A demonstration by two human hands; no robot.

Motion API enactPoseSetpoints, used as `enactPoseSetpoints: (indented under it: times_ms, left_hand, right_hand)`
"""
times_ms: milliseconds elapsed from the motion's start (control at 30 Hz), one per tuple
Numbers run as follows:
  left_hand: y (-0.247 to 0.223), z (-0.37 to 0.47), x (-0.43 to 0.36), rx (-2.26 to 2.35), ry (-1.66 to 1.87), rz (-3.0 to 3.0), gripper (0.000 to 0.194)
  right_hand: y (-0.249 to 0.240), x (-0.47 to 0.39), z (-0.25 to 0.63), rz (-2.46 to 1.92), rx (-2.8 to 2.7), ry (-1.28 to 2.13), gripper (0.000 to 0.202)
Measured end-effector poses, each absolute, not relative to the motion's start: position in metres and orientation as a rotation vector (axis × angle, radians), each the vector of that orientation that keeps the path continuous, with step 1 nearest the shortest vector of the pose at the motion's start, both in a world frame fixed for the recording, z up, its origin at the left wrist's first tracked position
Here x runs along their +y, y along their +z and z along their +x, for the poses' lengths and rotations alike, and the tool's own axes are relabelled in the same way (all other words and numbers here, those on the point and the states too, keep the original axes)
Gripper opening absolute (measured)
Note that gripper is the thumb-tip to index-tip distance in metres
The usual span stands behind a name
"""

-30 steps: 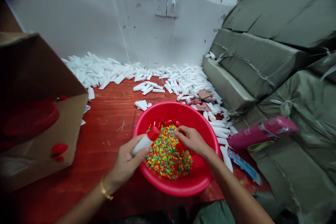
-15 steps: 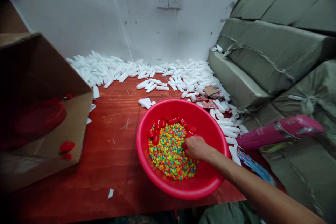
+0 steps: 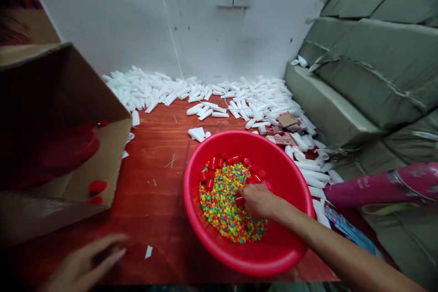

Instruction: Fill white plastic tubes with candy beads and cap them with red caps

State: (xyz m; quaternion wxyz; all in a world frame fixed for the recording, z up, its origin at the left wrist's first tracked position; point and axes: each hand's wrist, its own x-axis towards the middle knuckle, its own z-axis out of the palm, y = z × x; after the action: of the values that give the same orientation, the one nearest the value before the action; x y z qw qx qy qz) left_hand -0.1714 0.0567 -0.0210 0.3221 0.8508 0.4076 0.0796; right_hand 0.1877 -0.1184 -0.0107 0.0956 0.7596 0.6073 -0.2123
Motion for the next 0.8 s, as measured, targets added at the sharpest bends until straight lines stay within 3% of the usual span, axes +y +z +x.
enactPoseSetpoints:
  times_ms: [100,333,600,800]
  left_hand:
    - [-0.012,-0.089,0.087,0.99,0.15,2.268,0.041]
    - [-0.031,0.106,0.164,1.369,0.067,2.272,0.064]
    - [-0.05,0.146,0.177,1.42,0.059,2.296,0.042]
    - [-0.05,0.157,0.182,1.489,0.116,2.23,0.06]
  right_hand:
    - [-0.012,-0.118,0.187,2.236,1.785,-0.601,0.021]
    - [-0.018,-0.113,0.185,2.108,1.893,-0.567,0.025]
    - [-0.014,-0.11,0.169,2.115,2.07,-0.773,0.015]
    - [-0.029,-0.112,0.17,2.117,2.18,-0.485,0.017]
